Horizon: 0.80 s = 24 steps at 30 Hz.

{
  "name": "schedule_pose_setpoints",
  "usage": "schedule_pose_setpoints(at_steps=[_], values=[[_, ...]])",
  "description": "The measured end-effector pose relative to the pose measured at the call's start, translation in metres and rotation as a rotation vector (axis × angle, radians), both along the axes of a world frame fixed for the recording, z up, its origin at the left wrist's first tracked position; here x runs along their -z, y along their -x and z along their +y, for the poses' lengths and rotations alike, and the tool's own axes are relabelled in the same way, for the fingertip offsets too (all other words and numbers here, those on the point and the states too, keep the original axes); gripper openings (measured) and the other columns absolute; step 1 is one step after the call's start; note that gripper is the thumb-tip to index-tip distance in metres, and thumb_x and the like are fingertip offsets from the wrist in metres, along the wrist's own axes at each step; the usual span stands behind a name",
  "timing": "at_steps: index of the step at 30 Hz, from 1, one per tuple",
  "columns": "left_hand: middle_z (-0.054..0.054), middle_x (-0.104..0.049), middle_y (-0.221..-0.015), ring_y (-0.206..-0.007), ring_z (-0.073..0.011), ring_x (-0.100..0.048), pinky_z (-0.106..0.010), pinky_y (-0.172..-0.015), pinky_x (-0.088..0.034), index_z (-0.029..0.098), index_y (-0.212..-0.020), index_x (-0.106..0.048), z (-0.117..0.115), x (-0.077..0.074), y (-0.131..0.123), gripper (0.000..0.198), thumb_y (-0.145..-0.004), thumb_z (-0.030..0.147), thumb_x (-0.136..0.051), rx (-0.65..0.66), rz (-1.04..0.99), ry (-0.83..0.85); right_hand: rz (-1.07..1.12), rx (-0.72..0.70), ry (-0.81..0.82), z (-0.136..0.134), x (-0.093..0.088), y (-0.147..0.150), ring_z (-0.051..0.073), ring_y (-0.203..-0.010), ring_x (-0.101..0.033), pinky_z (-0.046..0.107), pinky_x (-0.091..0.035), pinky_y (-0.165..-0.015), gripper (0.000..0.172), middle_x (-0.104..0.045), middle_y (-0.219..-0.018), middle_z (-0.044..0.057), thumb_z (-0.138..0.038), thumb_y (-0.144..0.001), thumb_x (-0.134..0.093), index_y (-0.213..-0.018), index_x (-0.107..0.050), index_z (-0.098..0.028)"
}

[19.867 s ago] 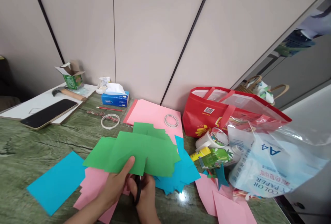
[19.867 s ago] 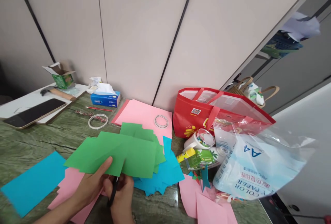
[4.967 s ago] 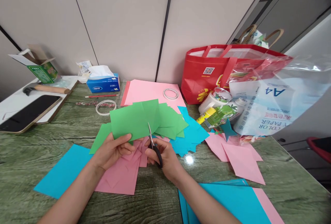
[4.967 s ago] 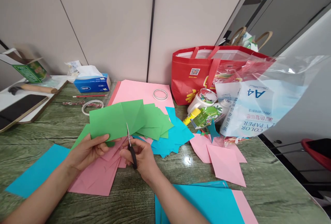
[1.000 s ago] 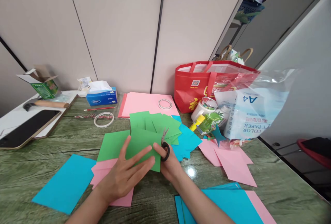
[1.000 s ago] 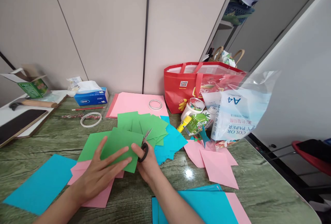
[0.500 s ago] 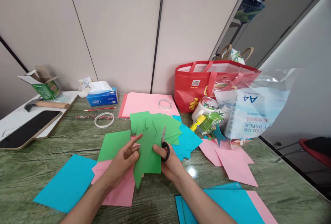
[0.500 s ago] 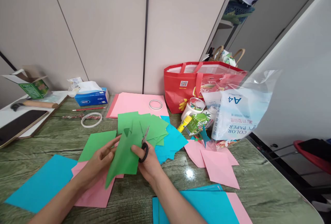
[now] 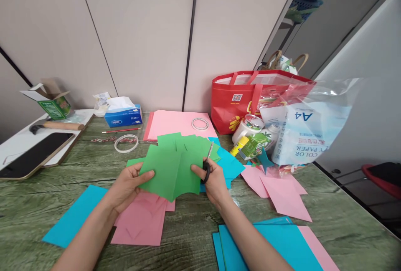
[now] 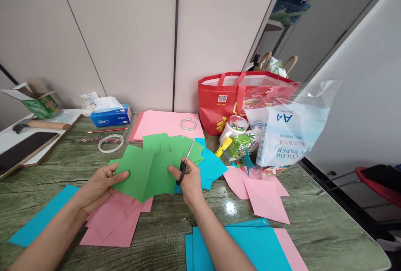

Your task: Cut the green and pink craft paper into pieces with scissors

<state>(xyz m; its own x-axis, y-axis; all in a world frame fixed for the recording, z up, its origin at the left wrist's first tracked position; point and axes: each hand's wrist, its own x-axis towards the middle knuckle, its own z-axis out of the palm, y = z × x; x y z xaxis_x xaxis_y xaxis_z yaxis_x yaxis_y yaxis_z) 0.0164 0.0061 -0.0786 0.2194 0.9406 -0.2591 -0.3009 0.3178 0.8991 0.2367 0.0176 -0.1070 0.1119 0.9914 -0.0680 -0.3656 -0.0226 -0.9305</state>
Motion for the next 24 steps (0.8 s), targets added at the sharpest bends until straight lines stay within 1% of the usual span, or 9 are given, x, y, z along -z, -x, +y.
schedule_pose_setpoints(at_steps=[4,6,9,15,17,18,21,22,24], values=[[-0.006,-0.074,-0.075,-0.065,-0.0229,-0.068,-0.036,-0.06,-0.058,0.014,-0.084,-0.069,0.005,0.001,0.006,0.029,-0.058,0.025,-0.077,-0.185,0.074,-0.026,-0.009,0.081,-0.009,0.008,-0.002,-0.012,0.009,-0.049,-0.045,0.022,-0.038,-0.047,0.04,-0.049,-0.053,-0.008,-0.026,-0.045,-0.081,-0.071,-0.052,-0.018],[-0.005,-0.074,-0.076,-0.066,-0.0235,-0.068,-0.038,-0.059,-0.059,0.015,-0.083,-0.068,0.006,0.0,0.007,0.03,-0.057,0.026,-0.078,-0.223,0.092,-0.036,-0.022,0.09,-0.011,0.012,-0.003,-0.017,0.009,-0.047,-0.044,0.022,-0.037,-0.046,0.041,-0.046,-0.051,-0.009,-0.025,-0.044,-0.081,-0.071,-0.051,-0.019],[-0.004,-0.074,-0.079,-0.069,-0.0237,-0.069,-0.037,-0.058,-0.06,0.017,-0.085,-0.068,0.004,-0.001,0.007,0.029,-0.059,0.026,-0.077,-0.208,0.11,-0.015,-0.018,0.083,-0.022,0.014,-0.003,-0.023,0.008,-0.046,-0.043,0.021,-0.037,-0.046,0.04,-0.045,-0.051,-0.01,-0.025,-0.044,-0.082,-0.071,-0.052,-0.019],[-0.011,-0.074,-0.08,-0.072,-0.0262,-0.069,-0.034,-0.058,-0.06,0.013,-0.082,-0.069,0.0,0.0,0.007,0.022,-0.064,0.026,-0.074,0.026,0.124,0.098,-0.011,0.063,-0.037,0.017,-0.001,-0.026,0.009,-0.047,-0.048,0.021,-0.039,-0.047,0.039,-0.051,-0.054,-0.009,-0.025,-0.044,-0.082,-0.071,-0.055,-0.018],[-0.01,-0.074,-0.079,-0.071,-0.0269,-0.069,-0.034,-0.059,-0.06,0.013,-0.081,-0.069,0.001,0.0,0.006,0.022,-0.064,0.026,-0.074,-0.02,0.105,0.094,-0.023,0.081,-0.043,0.017,-0.001,-0.026,0.009,-0.045,-0.049,0.022,-0.04,-0.046,0.036,-0.051,-0.05,-0.009,-0.029,-0.049,-0.081,-0.074,-0.057,-0.019],[-0.009,-0.074,-0.078,-0.07,-0.0266,-0.069,-0.033,-0.06,-0.06,0.014,-0.081,-0.069,0.002,-0.001,0.006,0.023,-0.063,0.025,-0.075,-0.09,0.085,0.07,-0.021,0.076,-0.043,0.017,-0.002,-0.026,0.01,-0.044,-0.051,0.022,-0.041,-0.046,0.035,-0.053,-0.05,-0.008,-0.032,-0.053,-0.079,-0.077,-0.057,-0.019],[-0.004,-0.074,-0.082,-0.071,-0.0251,-0.07,-0.031,-0.063,-0.06,0.016,-0.08,-0.069,0.004,-0.005,0.003,0.025,-0.058,0.023,-0.077,-0.347,-0.014,-0.05,-0.007,-0.069,-0.05,0.011,-0.006,-0.021,0.014,-0.051,-0.06,0.027,-0.047,-0.053,0.035,-0.065,-0.06,-0.001,-0.04,-0.065,-0.07,-0.088,-0.058,-0.017],[-0.003,-0.074,-0.085,-0.073,-0.0251,-0.069,-0.031,-0.065,-0.059,0.017,-0.082,-0.069,0.004,-0.007,0.002,0.026,-0.058,0.023,-0.078,-0.396,-0.049,-0.087,-0.012,-0.159,-0.057,0.007,-0.008,-0.019,0.015,-0.053,-0.062,0.028,-0.048,-0.054,0.036,-0.067,-0.063,0.001,-0.04,-0.067,-0.069,-0.091,-0.057,-0.017],[-0.003,-0.074,-0.089,-0.079,-0.0258,-0.069,-0.032,-0.069,-0.059,0.018,-0.084,-0.069,0.002,-0.009,-0.001,0.028,-0.057,0.021,-0.078,-0.395,-0.095,-0.125,-0.046,-0.394,-0.068,-0.002,-0.011,-0.012,0.015,-0.054,-0.063,0.028,-0.048,-0.055,0.037,-0.067,-0.063,0.001,-0.039,-0.067,-0.069,-0.093,-0.058,-0.016]])
